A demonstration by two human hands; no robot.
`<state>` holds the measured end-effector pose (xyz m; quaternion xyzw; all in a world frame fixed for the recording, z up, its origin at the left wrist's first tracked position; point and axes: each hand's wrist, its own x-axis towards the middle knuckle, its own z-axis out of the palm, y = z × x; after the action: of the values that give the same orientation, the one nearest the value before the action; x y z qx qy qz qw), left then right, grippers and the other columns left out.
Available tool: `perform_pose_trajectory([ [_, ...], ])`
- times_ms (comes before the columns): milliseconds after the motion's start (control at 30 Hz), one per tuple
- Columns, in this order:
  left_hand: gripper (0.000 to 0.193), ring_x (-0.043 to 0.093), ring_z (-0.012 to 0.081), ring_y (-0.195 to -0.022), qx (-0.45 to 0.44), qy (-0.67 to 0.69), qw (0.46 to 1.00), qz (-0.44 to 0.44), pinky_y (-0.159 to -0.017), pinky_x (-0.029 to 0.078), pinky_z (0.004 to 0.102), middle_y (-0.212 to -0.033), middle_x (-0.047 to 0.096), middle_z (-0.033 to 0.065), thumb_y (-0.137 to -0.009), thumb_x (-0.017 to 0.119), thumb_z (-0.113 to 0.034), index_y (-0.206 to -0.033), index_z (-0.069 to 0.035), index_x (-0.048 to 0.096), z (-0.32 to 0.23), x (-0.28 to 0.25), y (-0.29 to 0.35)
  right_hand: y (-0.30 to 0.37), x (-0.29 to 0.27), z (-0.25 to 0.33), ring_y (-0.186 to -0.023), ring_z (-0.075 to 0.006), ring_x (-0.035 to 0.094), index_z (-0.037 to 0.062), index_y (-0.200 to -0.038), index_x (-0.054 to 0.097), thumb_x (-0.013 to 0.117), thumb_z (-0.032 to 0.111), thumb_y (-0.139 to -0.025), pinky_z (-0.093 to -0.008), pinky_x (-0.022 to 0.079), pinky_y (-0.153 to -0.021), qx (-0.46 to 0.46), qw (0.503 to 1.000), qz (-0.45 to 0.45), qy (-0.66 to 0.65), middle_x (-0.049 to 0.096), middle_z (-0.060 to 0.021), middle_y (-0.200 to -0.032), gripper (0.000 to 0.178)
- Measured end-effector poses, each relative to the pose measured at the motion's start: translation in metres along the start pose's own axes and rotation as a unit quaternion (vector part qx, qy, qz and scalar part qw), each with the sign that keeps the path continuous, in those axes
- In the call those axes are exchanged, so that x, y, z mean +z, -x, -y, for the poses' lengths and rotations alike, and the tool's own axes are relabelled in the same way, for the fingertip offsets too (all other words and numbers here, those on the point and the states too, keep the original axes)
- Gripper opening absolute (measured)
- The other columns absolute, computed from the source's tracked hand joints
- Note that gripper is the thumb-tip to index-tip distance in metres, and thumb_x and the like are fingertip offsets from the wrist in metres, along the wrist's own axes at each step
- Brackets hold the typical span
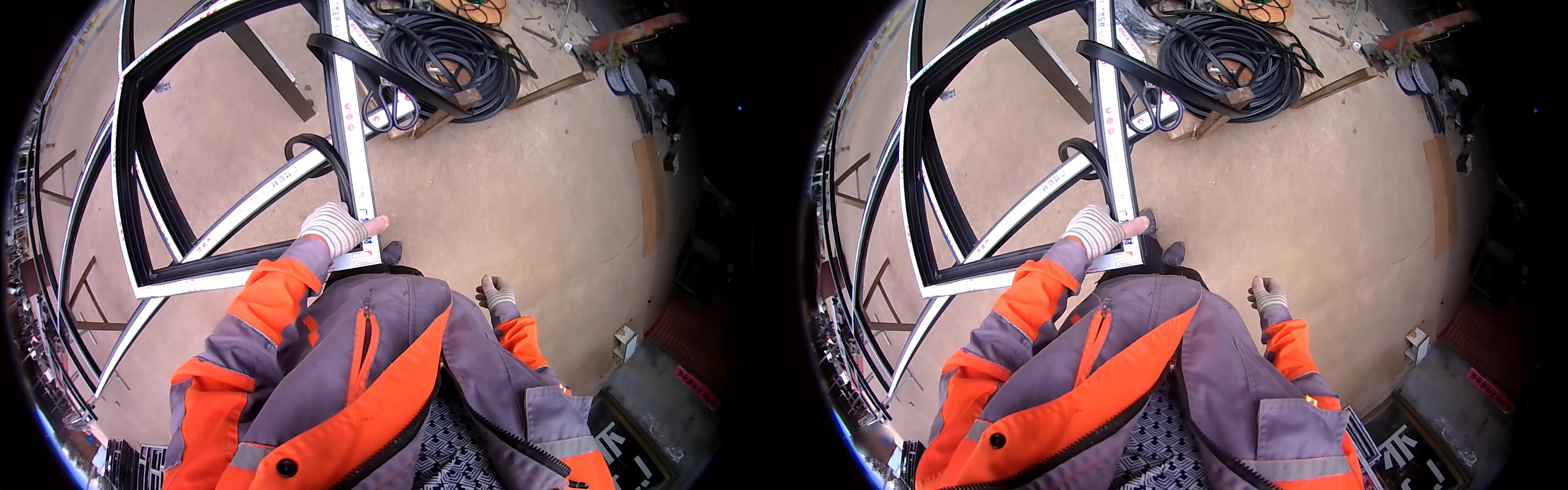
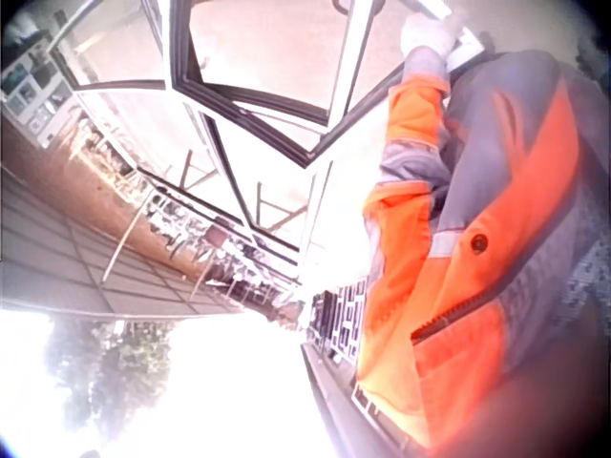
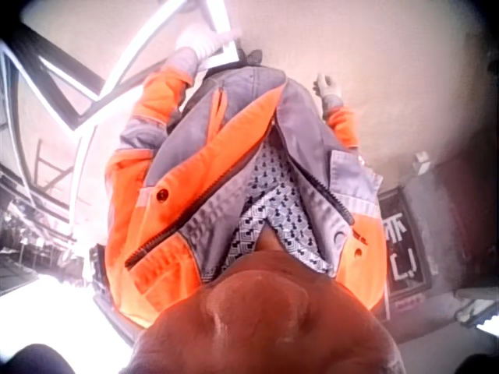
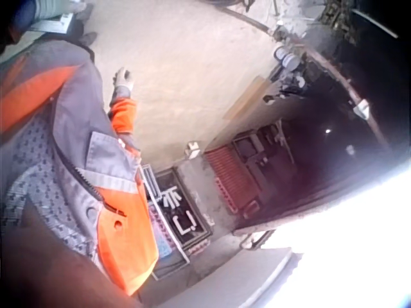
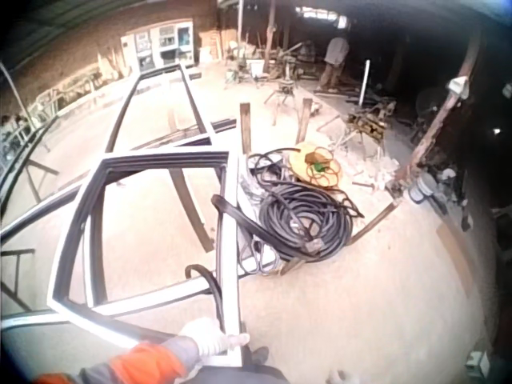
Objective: The person measures and cuts a black rubber seal strip using shears, then presses the strip into the groove of a white window frame. The person repeats this process for multiple sides of the frame, ensuring the seal fits snugly along the edges.
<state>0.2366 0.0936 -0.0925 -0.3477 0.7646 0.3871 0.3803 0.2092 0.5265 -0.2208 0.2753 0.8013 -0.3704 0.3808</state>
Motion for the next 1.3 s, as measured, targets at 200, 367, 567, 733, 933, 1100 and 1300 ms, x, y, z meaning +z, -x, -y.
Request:
perform_pose_trajectory([
  [200, 0.069, 0.072, 0.0289, -0.083, 0.002, -0.003, 1.000, -0.009, -0.080, 0.055, 0.0376, -0.088, 0.074, 0.0166, -0.073, 0.070, -0.066, -0.101, -0.003, 0.075, 0.004, 0.004, -0.004, -0.014, 0.011, 0.043, -0.071, -0.0188, 0.067, 0.0028, -0.114, 0.060, 0.059, 0.035, -0.098, -0.0317, 0.054, -0.059, -0.001, 0.999, 0.012, 0.047, 0.070, -0.0113, -0.093, 0.036],
  [367, 0.071, 0.071, 0.0300, -0.088, -0.002, -0.012, 1.000, 0.000, -0.082, 0.054, 0.0393, -0.090, 0.073, 0.0162, -0.073, 0.068, -0.068, -0.102, -0.003, 0.074, -0.008, -0.013, 0.011, -0.029, 0.033, 0.123, -0.072, -0.0180, 0.067, 0.0034, -0.114, 0.060, 0.059, 0.034, -0.098, -0.0312, 0.055, -0.060, -0.059, 0.994, 0.044, 0.077, 0.071, -0.0110, -0.094, 0.035],
  [567, 0.077, 0.070, 0.0321, -0.091, 0.001, -0.027, 1.000, -0.014, -0.083, 0.054, 0.0402, -0.092, 0.073, 0.0175, -0.075, 0.062, -0.071, -0.106, -0.001, 0.070, 0.000, -0.006, 0.005, -0.051, 0.053, 0.200, -0.068, -0.0146, 0.065, 0.0024, -0.111, 0.061, 0.059, 0.032, -0.097, -0.0295, 0.051, -0.059, -0.148, 0.973, 0.110, 0.139, 0.069, -0.0062, -0.087, 0.032],
  [733, 0.078, 0.070, 0.0319, -0.092, -0.046, 0.006, 0.999, -0.011, -0.082, 0.054, 0.0394, -0.092, 0.072, 0.0179, -0.077, 0.061, -0.068, -0.110, 0.002, 0.065, -0.010, -0.007, 0.017, -0.090, 0.051, 0.229, -0.071, -0.0158, 0.066, 0.0027, -0.114, 0.060, 0.059, 0.033, -0.099, -0.0300, 0.053, -0.062, -0.156, 0.944, 0.163, 0.239, 0.070, -0.0085, -0.091, 0.034],
  [933, 0.066, 0.070, 0.0356, -0.087, -0.115, 0.070, 0.965, -0.227, -0.079, 0.055, 0.0416, -0.090, 0.070, 0.0217, -0.076, 0.067, -0.059, -0.102, 0.002, 0.064, -0.026, 0.035, 0.013, -0.145, 0.028, 0.256, -0.073, -0.0184, 0.068, 0.0027, -0.116, 0.060, 0.058, 0.034, -0.099, -0.0318, 0.054, -0.061, -0.164, 0.924, 0.191, 0.288, 0.070, -0.0100, -0.093, 0.036],
  [1100, 0.057, 0.068, 0.0339, -0.089, -0.177, 0.084, 0.924, -0.328, -0.083, 0.054, 0.0418, -0.088, 0.069, 0.0189, -0.078, 0.068, -0.054, -0.098, -0.001, 0.065, -0.043, 0.054, 0.002, -0.165, -0.001, 0.285, -0.074, -0.0194, 0.068, 0.0033, -0.118, 0.059, 0.058, 0.035, -0.098, -0.0319, 0.055, -0.061, -0.188, 0.911, 0.180, 0.319, 0.071, -0.0108, -0.095, 0.038],
  [1300, 0.055, 0.069, 0.0329, -0.085, -0.185, 0.080, 0.922, -0.331, -0.080, 0.055, 0.0424, -0.086, 0.070, 0.0181, -0.078, 0.067, -0.055, -0.094, -0.003, 0.066, -0.050, 0.048, 0.008, -0.168, -0.016, 0.309, -0.072, -0.0176, 0.067, 0.0043, -0.117, 0.060, 0.058, 0.033, -0.099, -0.0307, 0.053, -0.061, -0.219, 0.907, 0.191, 0.303, 0.070, -0.0095, -0.094, 0.035],
])
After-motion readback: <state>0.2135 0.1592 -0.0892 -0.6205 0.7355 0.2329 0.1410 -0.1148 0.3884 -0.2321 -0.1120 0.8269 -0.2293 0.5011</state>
